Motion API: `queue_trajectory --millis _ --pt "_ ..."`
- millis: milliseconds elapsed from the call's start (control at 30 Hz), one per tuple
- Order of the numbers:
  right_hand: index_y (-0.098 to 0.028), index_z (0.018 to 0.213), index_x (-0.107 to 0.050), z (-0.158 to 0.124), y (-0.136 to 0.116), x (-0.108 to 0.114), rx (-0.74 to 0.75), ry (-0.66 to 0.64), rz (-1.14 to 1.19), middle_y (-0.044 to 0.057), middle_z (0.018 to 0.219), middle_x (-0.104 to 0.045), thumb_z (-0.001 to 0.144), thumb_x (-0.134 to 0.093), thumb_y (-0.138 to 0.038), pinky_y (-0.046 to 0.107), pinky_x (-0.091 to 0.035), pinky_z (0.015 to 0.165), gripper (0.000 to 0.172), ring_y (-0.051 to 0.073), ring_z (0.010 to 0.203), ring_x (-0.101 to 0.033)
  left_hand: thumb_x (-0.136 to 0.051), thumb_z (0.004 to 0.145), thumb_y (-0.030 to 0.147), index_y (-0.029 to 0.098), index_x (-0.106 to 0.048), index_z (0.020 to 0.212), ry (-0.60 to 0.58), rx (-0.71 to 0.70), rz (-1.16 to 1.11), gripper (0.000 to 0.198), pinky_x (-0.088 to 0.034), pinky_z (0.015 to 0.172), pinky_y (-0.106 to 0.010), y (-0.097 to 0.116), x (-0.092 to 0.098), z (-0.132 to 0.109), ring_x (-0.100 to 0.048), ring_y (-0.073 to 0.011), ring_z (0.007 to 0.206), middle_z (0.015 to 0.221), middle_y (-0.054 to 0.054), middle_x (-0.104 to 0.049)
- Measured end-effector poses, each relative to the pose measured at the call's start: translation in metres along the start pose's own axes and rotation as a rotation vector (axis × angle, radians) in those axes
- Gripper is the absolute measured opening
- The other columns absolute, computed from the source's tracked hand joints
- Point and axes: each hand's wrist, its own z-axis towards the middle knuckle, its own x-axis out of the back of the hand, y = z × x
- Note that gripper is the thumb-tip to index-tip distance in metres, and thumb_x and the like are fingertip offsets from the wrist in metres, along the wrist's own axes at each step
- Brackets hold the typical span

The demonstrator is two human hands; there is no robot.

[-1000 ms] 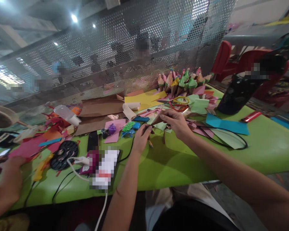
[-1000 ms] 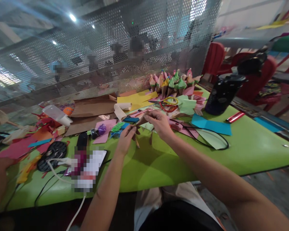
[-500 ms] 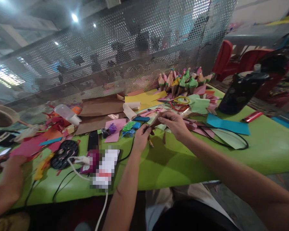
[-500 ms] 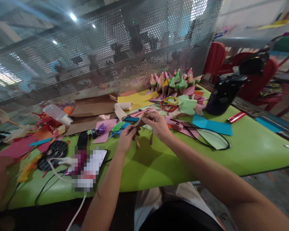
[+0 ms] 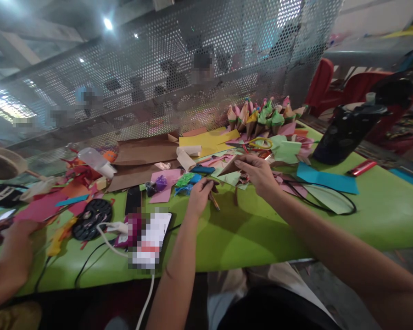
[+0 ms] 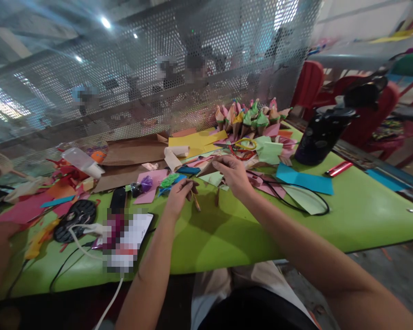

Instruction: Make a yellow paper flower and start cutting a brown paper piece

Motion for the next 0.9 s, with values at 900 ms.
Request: queue_trajectory --millis 900 --pt "-0.022 0.068 -0.071 -0.005 -0.0033 -0.0035 0.094 -0.154 -0.066 0.004 0.081 -0.069 0.077 -0.072 -0.038 0.037 -0.05 0.08 0.019 0.021 0.08 -0.062 -0.067 0.082 0.065 0.015 -0.07 0.083 -0.067 0.092 -0.217 0.05 -0.041 0.056 -0.024 -0.0042 -0.0021 -0.0024 -0.056 -0.0132 0.061 0.07 -0.005 -0.069"
